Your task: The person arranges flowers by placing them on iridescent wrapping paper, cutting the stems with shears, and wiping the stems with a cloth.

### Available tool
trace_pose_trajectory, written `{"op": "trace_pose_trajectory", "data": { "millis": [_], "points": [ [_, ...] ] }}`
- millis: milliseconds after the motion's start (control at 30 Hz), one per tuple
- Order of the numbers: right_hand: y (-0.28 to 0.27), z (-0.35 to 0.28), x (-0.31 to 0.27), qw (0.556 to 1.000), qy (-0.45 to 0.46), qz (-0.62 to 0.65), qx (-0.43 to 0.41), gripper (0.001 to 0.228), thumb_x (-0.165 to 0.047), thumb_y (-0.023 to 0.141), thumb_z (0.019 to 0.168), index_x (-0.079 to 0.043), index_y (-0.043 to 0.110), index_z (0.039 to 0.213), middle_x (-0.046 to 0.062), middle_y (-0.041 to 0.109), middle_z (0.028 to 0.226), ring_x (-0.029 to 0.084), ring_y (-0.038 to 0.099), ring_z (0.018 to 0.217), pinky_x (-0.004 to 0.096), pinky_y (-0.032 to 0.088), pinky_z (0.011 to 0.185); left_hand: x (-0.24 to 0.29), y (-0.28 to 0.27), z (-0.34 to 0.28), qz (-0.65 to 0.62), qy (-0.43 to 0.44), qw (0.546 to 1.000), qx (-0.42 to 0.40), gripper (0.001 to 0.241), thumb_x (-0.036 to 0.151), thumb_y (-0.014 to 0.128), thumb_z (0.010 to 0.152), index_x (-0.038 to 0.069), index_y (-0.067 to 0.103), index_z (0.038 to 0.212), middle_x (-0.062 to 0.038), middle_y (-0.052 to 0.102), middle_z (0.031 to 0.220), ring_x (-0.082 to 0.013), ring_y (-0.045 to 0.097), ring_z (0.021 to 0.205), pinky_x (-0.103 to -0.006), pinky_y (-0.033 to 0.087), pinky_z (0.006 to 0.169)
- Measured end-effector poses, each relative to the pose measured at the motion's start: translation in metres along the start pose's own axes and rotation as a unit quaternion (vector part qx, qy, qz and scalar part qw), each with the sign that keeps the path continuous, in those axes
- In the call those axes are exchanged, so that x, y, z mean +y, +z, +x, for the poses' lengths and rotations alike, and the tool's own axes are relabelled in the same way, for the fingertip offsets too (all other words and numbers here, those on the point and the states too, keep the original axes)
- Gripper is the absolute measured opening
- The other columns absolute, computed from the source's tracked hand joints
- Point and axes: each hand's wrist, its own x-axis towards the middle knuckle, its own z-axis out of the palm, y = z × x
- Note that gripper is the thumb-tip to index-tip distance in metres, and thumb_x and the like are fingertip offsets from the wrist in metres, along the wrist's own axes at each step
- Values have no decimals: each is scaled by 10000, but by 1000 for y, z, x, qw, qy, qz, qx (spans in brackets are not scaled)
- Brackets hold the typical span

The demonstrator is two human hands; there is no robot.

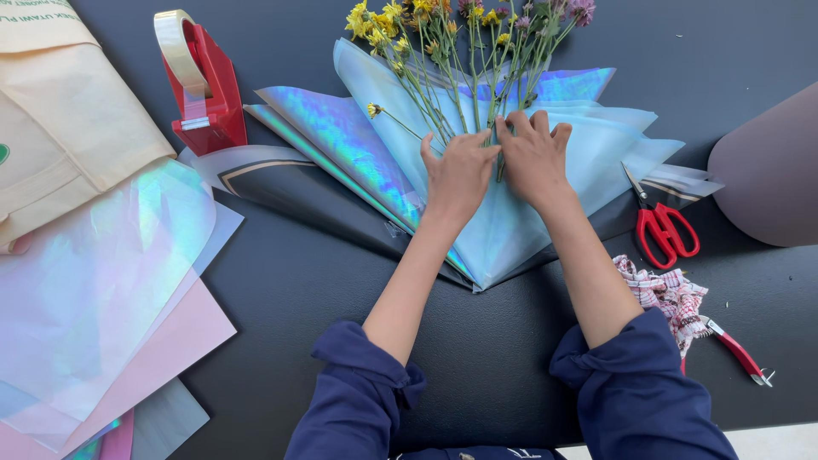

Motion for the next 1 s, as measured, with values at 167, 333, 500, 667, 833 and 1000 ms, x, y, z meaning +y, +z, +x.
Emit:
{"op": "trace_pose_trajectory", "data": {
  "millis": [167,333,500,667,833,1000],
  "points": [
    [-22,-10,-25,997,50,17,-56,674,100,606,802,-51,562,1457,125,520,1363,320,439,1130,525,256,832,-26,-61,0,-37,-70,995,67,242,122,553,1024,217,724,1166,3,692,1201,-194,584,1210,-638,231,1131],
    [-21,-9,-35,996,66,36,-53,691,169,578,807,-22,550,1470,168,500,1428,367,397,1206,560,233,871,-44,-73,-11,49,-90,992,74,261,112,561,1024,233,702,1208,35,646,1220,-160,524,1235,-614,227,1127],
    [-59,-15,-46,987,85,138,12,765,272,549,719,23,579,1442,210,511,1398,394,378,1225,583,228,898,-34,-59,-23,90,-59,994,15,227,180,637,994,238,708,1202,47,591,1210,-140,483,1249,-645,198,1113],
    [-44,-28,-49,986,56,148,61,677,256,574,718,-53,706,1306,139,566,1315,340,416,1207,566,244,896,-26,-49,-29,121,-32,992,8,215,156,706,941,216,738,1145,11,615,1186,-178,496,1244,-693,184,1080],
    [-51,-21,-51,978,57,172,99,584,223,575,774,-74,737,1250,116,583,1230,310,427,1165,552,248,895,-34,-60,-25,100,-37,993,46,190,117,670,959,219,750,1098,41,622,1124,-131,543,1183,-647,211,1093],
    [-49,-3,-68,972,36,196,127,72,-144,749,955,-149,778,1020,8,548,921,189,486,953,486,294,867,-38,-77,-23,77,-75,989,100,190,82,657,941,220,748,1036,45,584,990,-139,567,1077,-616,234,1026]
  ]
}}
